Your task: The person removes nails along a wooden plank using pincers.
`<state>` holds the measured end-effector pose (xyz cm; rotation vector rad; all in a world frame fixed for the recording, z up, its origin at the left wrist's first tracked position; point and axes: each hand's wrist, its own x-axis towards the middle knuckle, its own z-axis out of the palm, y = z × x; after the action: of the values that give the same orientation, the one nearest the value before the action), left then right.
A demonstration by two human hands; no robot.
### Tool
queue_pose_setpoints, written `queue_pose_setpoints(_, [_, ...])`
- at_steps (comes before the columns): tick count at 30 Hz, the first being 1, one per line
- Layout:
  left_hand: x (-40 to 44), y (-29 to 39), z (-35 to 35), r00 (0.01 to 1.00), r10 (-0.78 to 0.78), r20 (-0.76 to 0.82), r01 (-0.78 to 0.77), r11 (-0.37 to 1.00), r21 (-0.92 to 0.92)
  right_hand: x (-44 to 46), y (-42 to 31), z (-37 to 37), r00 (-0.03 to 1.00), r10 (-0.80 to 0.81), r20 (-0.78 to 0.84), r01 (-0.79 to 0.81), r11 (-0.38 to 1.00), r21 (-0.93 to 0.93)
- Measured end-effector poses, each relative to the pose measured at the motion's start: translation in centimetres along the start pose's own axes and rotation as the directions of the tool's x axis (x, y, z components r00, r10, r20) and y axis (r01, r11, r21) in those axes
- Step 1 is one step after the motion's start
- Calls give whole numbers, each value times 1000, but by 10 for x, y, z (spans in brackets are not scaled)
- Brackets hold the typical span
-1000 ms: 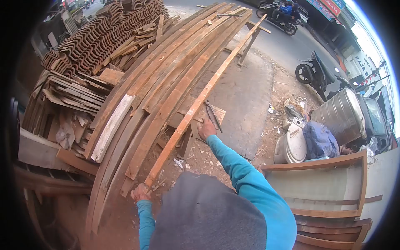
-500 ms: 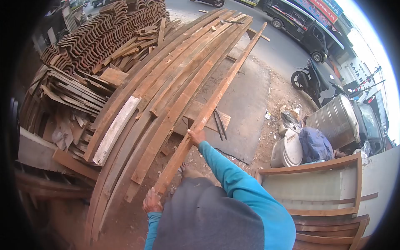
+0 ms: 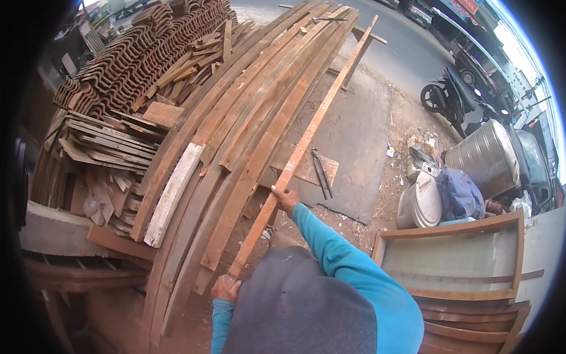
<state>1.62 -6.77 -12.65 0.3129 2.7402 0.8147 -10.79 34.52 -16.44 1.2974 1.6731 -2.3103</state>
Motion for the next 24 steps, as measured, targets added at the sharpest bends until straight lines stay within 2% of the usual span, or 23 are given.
queue_pose_setpoints(1, [2,2,0,1000,4,5,-4,1000,3,1,2,-1,1000,-5,-9,5,999,-38])
queue_pose_setpoints(3, [3,3,3,996,-84,3,83,992,92,-5,-2,2,999,-25,-30,23,997,-76])
queue_pose_setpoints(5, [4,5,2,995,-96,19,94,992,86,-4,-4,3,998,-52,-43,47,992,-120])
queue_pose_setpoints(7, [5,4,2,993,-111,33,108,991,82,2,-2,3,995,-37,-90,12,965,-263])
queue_pose_setpoints(8, [5,2,4,996,-82,22,80,992,93,9,4,0,995,-34,-89,10,965,-262])
queue_pose_setpoints(10, [3,-1,6,998,-59,15,57,992,108,24,16,-5,988,-89,-128,25,903,-428])
queue_pose_setpoints(11, [3,-1,7,999,-37,-10,38,990,137,13,3,-8,994,-41,-103,-19,851,-525])
queue_pose_setpoints(12, [2,-1,8,999,-16,-32,21,986,165,12,2,-13,994,-32,-103,-27,849,-528])
queue_pose_setpoints(14, [2,-3,12,999,-5,-43,12,985,174,5,3,-29,986,-161,-35,122,857,-501])
queue_pose_setpoints(15, [1,-4,12,998,14,-64,-2,983,182,-4,1,-37,989,-146,-38,107,856,-506])
queue_pose_setpoints(16, [0,-4,12,998,3,-55,7,984,179,-11,-5,-46,934,-333,-128,182,755,-630])
queue_pose_setpoints(17, [2,-1,11,997,25,-77,-11,985,172,-16,-14,-54,835,-520,-178,229,624,-747])
queue_pose_setpoints(18, [1,1,10,994,46,-101,-28,985,169,-17,-19,-66,772,-608,-185,242,551,-799])
queue_pose_setpoints(19, [2,2,8,998,-7,-59,15,988,151,-18,-25,-78,699,-691,-185,248,477,-843])
queue_pose_setpoints(20, [2,6,6,998,-11,-61,20,987,159,-17,-29,-90,703,-687,-183,252,481,-840])
queue_pose_setpoints(22, [7,17,0,996,-84,-38,89,987,137,-5,-37,-115,614,-776,-147,115,272,-955])
queue_pose_setpoints(23, [10,27,-1,995,-83,-47,89,985,145,1,-42,-122,612,-777,-147,125,278,-952])
queue_pose_setpoints(24, [13,38,-2,993,-103,-63,112,978,175,4,-44,-131,709,-692,-137,103,294,-950])
